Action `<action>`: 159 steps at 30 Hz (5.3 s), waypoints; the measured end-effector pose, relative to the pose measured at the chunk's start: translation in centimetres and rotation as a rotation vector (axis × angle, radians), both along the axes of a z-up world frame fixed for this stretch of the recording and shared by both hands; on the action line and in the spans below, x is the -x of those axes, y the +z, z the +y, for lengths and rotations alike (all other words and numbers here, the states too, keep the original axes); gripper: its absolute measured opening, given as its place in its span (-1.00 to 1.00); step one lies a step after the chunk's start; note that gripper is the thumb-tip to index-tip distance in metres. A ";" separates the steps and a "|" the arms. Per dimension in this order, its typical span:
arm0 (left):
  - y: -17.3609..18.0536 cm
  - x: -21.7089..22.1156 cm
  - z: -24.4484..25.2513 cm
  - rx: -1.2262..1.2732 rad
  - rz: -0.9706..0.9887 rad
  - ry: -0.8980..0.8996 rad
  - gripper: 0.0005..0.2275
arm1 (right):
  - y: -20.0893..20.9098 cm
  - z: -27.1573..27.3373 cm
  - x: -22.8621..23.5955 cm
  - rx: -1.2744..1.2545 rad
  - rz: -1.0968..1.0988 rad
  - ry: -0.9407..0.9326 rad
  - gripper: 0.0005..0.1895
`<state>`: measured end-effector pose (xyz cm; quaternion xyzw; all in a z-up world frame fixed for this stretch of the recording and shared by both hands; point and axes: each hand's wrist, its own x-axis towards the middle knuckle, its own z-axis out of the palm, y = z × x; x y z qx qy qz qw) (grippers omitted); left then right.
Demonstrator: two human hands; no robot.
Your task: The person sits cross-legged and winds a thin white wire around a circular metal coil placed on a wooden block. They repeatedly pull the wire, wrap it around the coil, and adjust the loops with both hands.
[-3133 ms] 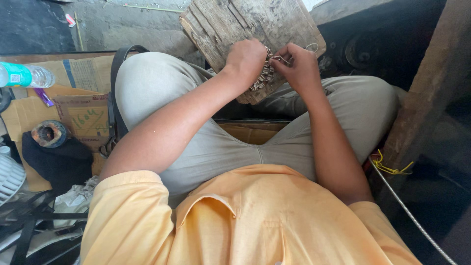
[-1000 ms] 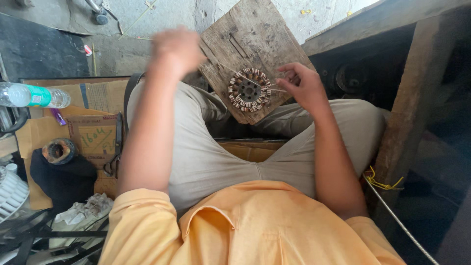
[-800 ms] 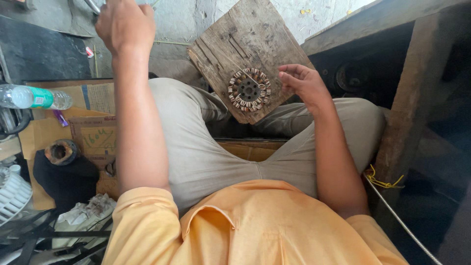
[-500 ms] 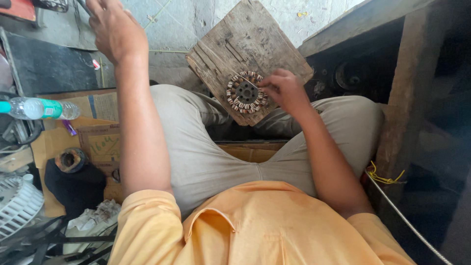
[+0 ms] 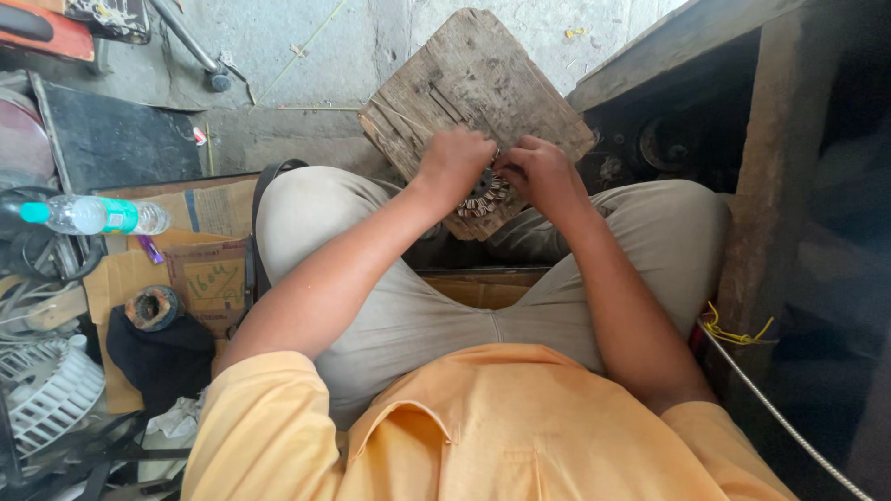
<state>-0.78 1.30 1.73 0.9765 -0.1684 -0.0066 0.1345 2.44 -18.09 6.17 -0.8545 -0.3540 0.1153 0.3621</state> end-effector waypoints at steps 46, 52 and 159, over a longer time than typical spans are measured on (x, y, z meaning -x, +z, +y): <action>6.2 -4.6 5.1 0.622 0.461 0.132 -0.82 | -3.1 -0.5 -1.1 -0.695 0.976 -0.232 -0.81; 4.7 -4.7 5.4 0.565 0.280 0.226 -0.84 | -4.8 -4.2 -3.9 -1.138 1.147 -0.505 -0.81; -1.0 -1.4 0.3 -0.052 0.478 0.006 -0.79 | -1.8 -0.6 -0.6 0.247 0.009 -0.166 -0.73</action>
